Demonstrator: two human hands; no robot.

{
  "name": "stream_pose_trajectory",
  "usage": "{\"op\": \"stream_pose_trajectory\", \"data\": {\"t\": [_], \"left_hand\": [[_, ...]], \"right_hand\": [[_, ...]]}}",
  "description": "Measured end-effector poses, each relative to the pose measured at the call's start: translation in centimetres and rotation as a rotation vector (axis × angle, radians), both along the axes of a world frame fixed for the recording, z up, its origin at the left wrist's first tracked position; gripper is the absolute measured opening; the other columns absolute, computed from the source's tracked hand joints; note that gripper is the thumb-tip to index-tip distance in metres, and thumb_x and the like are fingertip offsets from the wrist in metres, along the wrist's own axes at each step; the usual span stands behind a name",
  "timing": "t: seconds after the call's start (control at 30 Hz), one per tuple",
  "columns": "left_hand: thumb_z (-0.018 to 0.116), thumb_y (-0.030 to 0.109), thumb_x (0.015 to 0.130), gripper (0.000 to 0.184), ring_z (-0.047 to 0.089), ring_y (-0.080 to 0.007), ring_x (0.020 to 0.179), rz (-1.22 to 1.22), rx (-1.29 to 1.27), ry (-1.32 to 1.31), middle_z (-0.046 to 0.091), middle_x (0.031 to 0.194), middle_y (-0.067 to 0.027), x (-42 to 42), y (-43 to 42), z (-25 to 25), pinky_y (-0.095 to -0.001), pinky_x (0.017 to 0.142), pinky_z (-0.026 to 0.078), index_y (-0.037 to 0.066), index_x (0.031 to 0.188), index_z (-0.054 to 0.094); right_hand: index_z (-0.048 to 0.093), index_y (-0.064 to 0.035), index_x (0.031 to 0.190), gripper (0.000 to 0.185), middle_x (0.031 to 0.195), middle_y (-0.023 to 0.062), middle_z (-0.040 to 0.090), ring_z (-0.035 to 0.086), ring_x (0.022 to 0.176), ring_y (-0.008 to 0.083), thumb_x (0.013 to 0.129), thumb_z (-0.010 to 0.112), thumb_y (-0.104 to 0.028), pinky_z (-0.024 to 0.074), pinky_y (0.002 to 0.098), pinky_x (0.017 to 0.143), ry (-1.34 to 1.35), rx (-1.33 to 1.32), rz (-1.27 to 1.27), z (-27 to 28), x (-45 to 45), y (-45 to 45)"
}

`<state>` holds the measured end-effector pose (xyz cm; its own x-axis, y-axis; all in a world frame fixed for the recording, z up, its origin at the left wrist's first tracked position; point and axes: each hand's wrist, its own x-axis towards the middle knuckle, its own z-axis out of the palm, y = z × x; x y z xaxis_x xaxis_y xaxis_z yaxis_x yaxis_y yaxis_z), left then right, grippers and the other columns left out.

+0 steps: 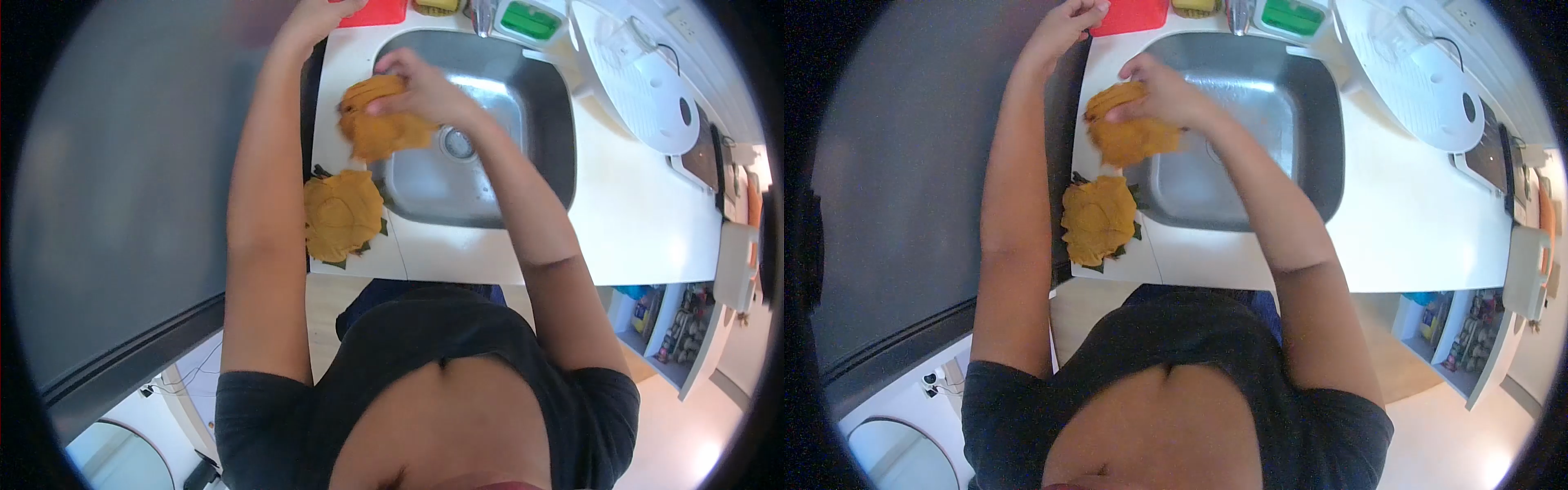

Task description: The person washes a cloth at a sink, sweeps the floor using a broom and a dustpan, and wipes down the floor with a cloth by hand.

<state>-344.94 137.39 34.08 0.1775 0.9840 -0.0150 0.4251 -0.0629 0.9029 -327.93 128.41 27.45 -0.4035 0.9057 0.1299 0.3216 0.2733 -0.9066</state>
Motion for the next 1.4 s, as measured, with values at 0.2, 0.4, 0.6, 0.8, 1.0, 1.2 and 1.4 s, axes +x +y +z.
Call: {"op": "stream_pose_trajectory", "data": {"t": [0.2,0.4,0.6,0.8,1.0,1.2,1.4], "left_hand": [[0.065,0.014,0.078,0.018,0.051,-0.0116,0.078,0.003,0.187,0.11,0.057,0.082,-0.0024,-1.7,4.0,1.0,-0.0251,0.074,0.042,0.002,0.09,0.059],[0.074,0.016,0.063,0.05,0.05,-0.0307,0.104,-0.025,0.43,0.536,0.05,0.113,-0.0191,-0.3,7.6,0.6,-0.0371,0.089,0.042,0.003,0.107,0.054],[0.079,0.02,0.057,0.077,0.039,-0.0328,0.12,-0.088,0.526,0.814,0.042,0.126,-0.0188,1.8,11.1,-0.1,-0.0375,0.098,0.036,0.007,0.125,0.044],[0.084,0.025,0.045,0.106,0.033,-0.032,0.125,-0.356,0.312,0.889,0.036,0.134,-0.0179,2.5,14.6,1.2,-0.0359,0.102,0.032,0.008,0.134,0.03],[0.083,0.024,0.043,0.108,0.043,-0.0324,0.117,-0.401,0.3,1.073,0.043,0.129,-0.0165,3.2,14.6,2.2,-0.0361,0.099,0.035,0.011,0.134,0.027],[0.078,0.016,0.044,0.096,0.044,-0.0318,0.115,-0.416,0.476,0.937,0.046,0.126,-0.0165,2.5,13.1,8.6,-0.0356,0.099,0.035,0.008,0.13,0.035],[0.076,0.009,0.047,0.089,0.046,-0.0302,0.112,-0.505,0.525,0.819,0.047,0.123,-0.0172,1.0,13.0,10.4,-0.0346,0.099,0.035,0.004,0.127,0.039]], "right_hand": [[0.052,-0.0167,0.119,0.048,0.119,0.0043,0.053,0.048,0.112,0.0242,0.081,0.053,-0.046,0.0357,0.043,0.095,-0.385,0.554,0.27,-6.5,-8.1,-0.1],[0.049,-0.0209,0.125,0.043,0.133,-0.0002,0.042,0.031,0.128,0.024,0.089,0.038,-0.042,0.0142,0.0527,0.105,-0.439,0.672,0.109,-8.9,-10.2,0.9],[0.049,-0.0197,0.125,0.042,0.136,0.0018,0.037,0.028,0.128,0.0275,0.089,0.039,-0.038,0.0133,0.0497,0.107,-0.562,0.783,-0.073,-8.3,-9.7,6.4],[0.048,-0.0156,0.126,0.046,0.136,0.0068,0.037,0.029,0.128,0.0281,0.086,0.041,-0.038,0.0161,0.0447,0.108,-0.646,0.689,0.209,-8.0,-9.5,4.2],[0.048,-0.0152,0.127,0.052,0.137,0.01,0.036,0.028,0.13,0.0295,0.082,0.045,-0.042,0.0144,0.0459,0.108,-0.486,0.665,0.099,-9.3,-10.4,5.7],[0.042,-0.0113,0.13,0.054,0.141,0.0087,0.032,0.026,0.13,0.0294,0.084,0.041,-0.04,0.0174,0.0463,0.106,-0.751,0.694,0.006,-9.2,-10.2,12.2],[0.039,-0.0114,0.132,0.06,0.143,0.01,0.028,0.024,0.132,0.0287,0.082,0.046,-0.043,0.0145,0.0456,0.107,-0.746,0.567,-0.32,-9.6,-8.2,18.9]]}}
